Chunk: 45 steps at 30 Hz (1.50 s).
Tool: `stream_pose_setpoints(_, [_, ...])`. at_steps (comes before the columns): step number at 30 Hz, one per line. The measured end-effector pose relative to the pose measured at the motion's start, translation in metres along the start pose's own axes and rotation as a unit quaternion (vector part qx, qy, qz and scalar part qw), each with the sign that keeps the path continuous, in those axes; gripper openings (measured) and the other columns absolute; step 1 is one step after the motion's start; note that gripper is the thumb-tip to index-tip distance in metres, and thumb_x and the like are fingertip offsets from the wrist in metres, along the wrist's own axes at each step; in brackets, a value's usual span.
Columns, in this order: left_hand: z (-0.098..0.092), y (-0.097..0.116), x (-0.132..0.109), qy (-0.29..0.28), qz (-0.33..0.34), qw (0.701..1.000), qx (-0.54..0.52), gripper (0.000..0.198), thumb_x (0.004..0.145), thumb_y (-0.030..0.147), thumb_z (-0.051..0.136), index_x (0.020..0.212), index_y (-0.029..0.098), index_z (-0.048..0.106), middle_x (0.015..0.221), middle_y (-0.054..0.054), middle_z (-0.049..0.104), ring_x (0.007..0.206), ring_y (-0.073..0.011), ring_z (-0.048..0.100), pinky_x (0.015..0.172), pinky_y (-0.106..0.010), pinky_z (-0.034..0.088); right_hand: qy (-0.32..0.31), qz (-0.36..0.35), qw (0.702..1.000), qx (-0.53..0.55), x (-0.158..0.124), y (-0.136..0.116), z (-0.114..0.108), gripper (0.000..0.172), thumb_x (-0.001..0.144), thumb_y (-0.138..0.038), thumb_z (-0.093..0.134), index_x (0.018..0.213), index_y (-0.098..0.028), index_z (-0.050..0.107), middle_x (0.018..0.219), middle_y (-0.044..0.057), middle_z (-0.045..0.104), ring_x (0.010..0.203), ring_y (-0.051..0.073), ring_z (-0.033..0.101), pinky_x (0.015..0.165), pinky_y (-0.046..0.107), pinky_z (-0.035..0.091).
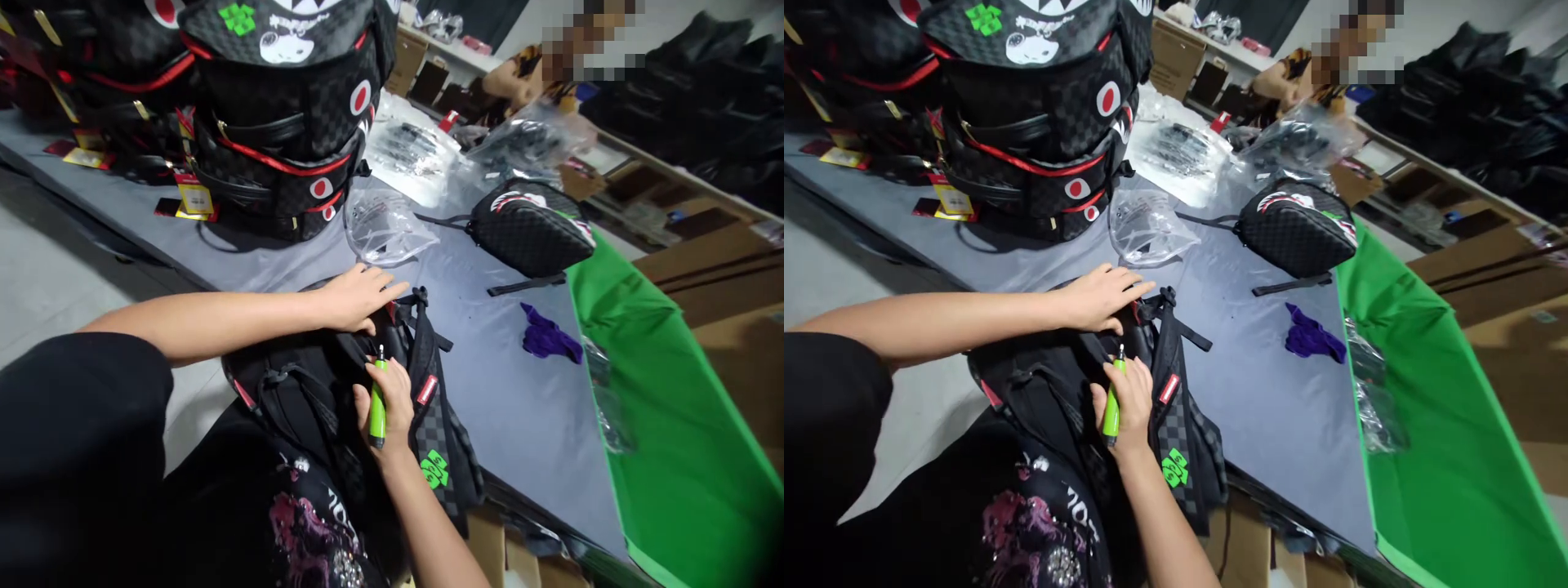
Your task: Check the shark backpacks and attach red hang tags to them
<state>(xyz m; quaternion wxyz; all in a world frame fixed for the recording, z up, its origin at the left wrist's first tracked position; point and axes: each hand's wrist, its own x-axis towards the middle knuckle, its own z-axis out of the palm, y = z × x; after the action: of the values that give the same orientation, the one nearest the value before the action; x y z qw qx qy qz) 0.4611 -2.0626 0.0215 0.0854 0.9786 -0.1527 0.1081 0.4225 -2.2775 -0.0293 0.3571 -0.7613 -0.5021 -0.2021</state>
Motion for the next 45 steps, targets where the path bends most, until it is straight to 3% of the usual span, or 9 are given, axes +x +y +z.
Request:
stream_pose_setpoints(3, [0.004, 0.0, -0.009, 0.012, 0.027, 0.999, 0.014, 0.109, 0.074, 0.052, 0.072, 0.155, 0.01, 0.012, 0.158, -0.021, 0.028, 0.147, -0.0363, 0.022, 0.116, -0.053, 0.016, 0.009, 0.01, 0.999, 0.037, 0.003, 0.006, -0.003, 0.037, 0.093, -0.032, 0.055, 0.129, -0.023, 0.054, 0.111, 0.012, 0.071, 0.104, 0.027, 0.067, 0.091, 0.052, 0.054])
stream_pose_setpoints(7, [0.011, 0.003, -0.003, -0.014, 0.013, 0.999, 0.048, 0.113, 0.073, 0.047, 0.072, 0.156, 0.012, 0.004, 0.162, -0.021, 0.014, 0.151, -0.0381, 0.005, 0.117, -0.062, 0.004, 0.021, 0.074, 0.995, 0.065, 0.006, 0.01, -0.004, 0.039, 0.095, -0.042, 0.049, 0.128, -0.023, 0.056, 0.113, 0.013, 0.071, 0.107, 0.028, 0.067, 0.095, 0.053, 0.053])
stream_pose_setpoints(12, [0.019, 0.009, 0.007, -0.052, -0.03, 0.997, 0.055, 0.113, 0.076, 0.045, 0.073, 0.156, 0.007, 0.003, 0.154, -0.023, 0.032, 0.145, -0.0381, 0.024, 0.117, -0.053, 0.018, -0.008, 0.142, 0.987, 0.077, 0.008, 0.02, -0.011, 0.038, 0.095, -0.042, 0.049, 0.125, -0.021, 0.058, 0.109, 0.011, 0.073, 0.104, 0.027, 0.069, 0.092, 0.046, 0.056])
stream_pose_setpoints(19, [0.016, 0.008, 0.009, -0.049, -0.038, 0.997, 0.055, 0.1, 0.081, 0.046, 0.071, 0.155, 0.01, 0.015, 0.148, -0.02, 0.042, 0.135, -0.0348, 0.038, 0.11, -0.044, 0.027, 0.032, 0.252, 0.966, 0.048, 0.018, 0.033, -0.028, 0.038, 0.091, -0.033, 0.059, 0.126, -0.023, 0.05, 0.091, 0.005, 0.072, 0.084, 0.022, 0.073, 0.078, 0.038, 0.058])
stream_pose_setpoints(25, [0.017, 0.008, 0.011, -0.054, -0.056, 0.995, 0.06, 0.097, 0.08, 0.048, 0.072, 0.154, 0.011, 0.021, 0.152, -0.019, 0.038, 0.137, -0.034, 0.035, 0.111, -0.044, 0.026, -0.13, 0.247, 0.957, 0.073, 0.055, 0.032, -0.035, 0.028, 0.094, -0.042, 0.05, 0.11, -0.023, 0.064, 0.093, 0.004, 0.074, 0.082, 0.021, 0.072, 0.076, 0.034, 0.056])
stream_pose_setpoints(29, [0.012, 0.011, 0.011, -0.072, -0.107, 0.989, 0.066, 0.089, 0.082, 0.046, 0.07, 0.153, 0.016, 0.026, 0.155, -0.017, 0.033, 0.138, -0.035, 0.032, 0.108, -0.047, 0.029, -0.188, 0.267, 0.945, 0.023, 0.074, 0.031, -0.034, 0.02, 0.09, -0.036, 0.057, 0.102, -0.022, 0.066, 0.087, 0.003, 0.074, 0.072, 0.019, 0.069, 0.07, 0.031, 0.054])
stream_pose_setpoints(33, [0.004, 0.01, 0.014, -0.111, -0.105, 0.986, 0.058, 0.086, 0.082, 0.04, 0.071, 0.153, 0.018, 0.027, 0.153, -0.017, 0.037, 0.13, -0.0339, 0.039, 0.102, -0.044, 0.035, -0.278, 0.219, 0.932, 0.077, 0.079, 0.039, -0.049, 0.022, 0.09, -0.032, 0.062, 0.108, -0.022, 0.07, 0.101, 0.005, 0.074, 0.089, 0.02, 0.07, 0.081, 0.032, 0.055])
stream_pose_setpoints(37, [0.003, 0.007, 0.015, -0.115, -0.095, 0.987, 0.052, 0.085, 0.082, 0.039, 0.071, 0.152, 0.019, 0.027, 0.151, -0.016, 0.039, 0.129, -0.0341, 0.04, 0.101, -0.043, 0.035, -0.308, 0.199, 0.925, 0.102, 0.084, 0.047, -0.056, 0.028, 0.09, -0.033, 0.064, 0.115, -0.023, 0.07, 0.109, 0.007, 0.07, 0.1, 0.021, 0.067, 0.088, 0.035, 0.055])
stream_pose_setpoints(45, [0.01, 0.005, 0.012, -0.098, -0.098, 0.989, 0.05, 0.078, 0.085, 0.043, 0.066, 0.151, 0.022, 0.03, 0.153, -0.014, 0.036, 0.13, -0.0336, 0.039, 0.102, -0.043, 0.033, -0.357, 0.137, 0.923, 0.035, 0.094, 0.045, -0.045, 0.026, 0.09, -0.022, 0.058, 0.113, -0.021, 0.07, 0.115, 0.008, 0.071, 0.104, 0.024, 0.067, 0.092, 0.041, 0.054])
